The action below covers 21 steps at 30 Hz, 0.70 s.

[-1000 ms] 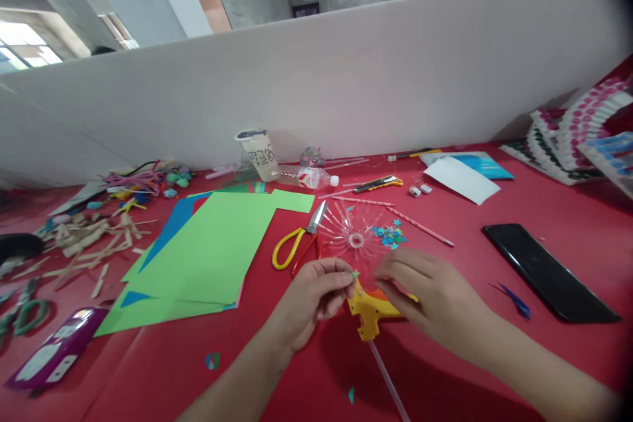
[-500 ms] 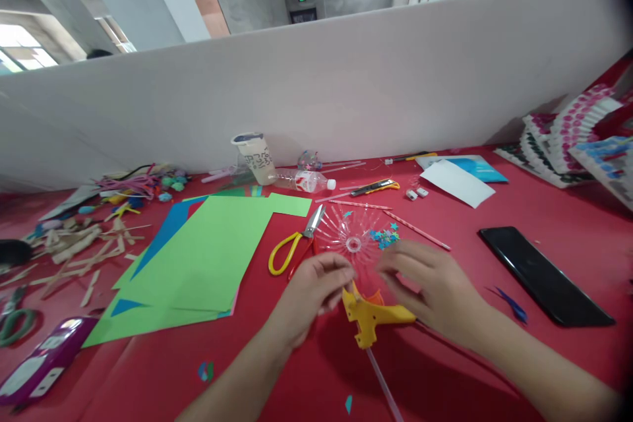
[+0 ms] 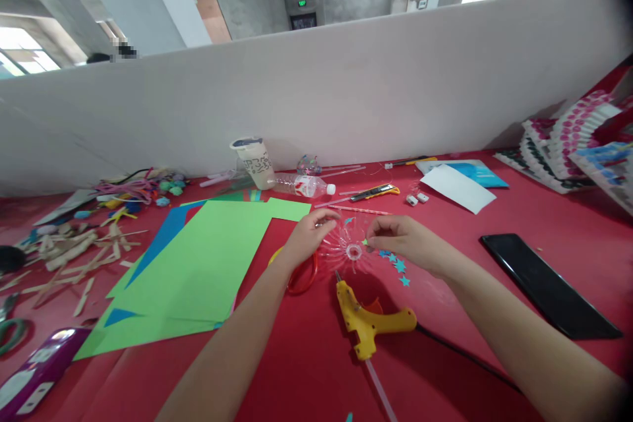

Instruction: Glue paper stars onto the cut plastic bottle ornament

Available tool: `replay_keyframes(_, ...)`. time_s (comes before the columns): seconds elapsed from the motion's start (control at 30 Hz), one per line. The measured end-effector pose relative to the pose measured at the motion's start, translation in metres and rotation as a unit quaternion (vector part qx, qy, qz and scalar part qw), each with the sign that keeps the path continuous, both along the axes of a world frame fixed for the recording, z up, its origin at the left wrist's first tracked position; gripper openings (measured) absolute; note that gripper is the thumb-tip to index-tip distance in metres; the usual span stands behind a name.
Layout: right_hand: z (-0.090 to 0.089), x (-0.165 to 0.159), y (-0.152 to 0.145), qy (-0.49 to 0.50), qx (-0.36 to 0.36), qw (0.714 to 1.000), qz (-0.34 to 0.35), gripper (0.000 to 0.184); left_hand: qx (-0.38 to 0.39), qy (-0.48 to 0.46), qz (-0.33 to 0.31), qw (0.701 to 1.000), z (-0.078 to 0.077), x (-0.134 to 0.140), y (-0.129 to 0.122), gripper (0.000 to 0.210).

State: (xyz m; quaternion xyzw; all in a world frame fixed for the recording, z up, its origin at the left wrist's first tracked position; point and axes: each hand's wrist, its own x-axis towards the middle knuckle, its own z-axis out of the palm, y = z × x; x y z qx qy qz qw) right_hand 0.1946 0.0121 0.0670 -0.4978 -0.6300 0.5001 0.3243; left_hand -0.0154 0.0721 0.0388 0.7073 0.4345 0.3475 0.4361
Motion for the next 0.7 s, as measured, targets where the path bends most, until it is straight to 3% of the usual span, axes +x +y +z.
replay_keyframes(0.13,0.0,0.005,0.002,0.002,-0.002,1.0,-0.006,0.008,-0.005,0.05,0.0,0.999,0.003,-0.008,-0.018,0.023)
replay_keyframes(0.37,-0.002,0.009,0.008,-0.01,-0.01,1.0,-0.011,0.009,-0.111,0.087,-0.002,0.99,0.011,-0.012,-0.021,0.038)
replay_keyframes(0.6,0.012,0.006,0.005,-0.043,0.081,0.993,-0.075,0.01,-0.109,0.05,0.019,0.993,0.004,-0.005,-0.015,0.024)
replay_keyframes(0.7,0.016,-0.004,0.003,-0.039,0.06,0.996,-0.05,0.011,-0.145,0.03,0.032,0.988,0.0,-0.002,-0.017,0.025)
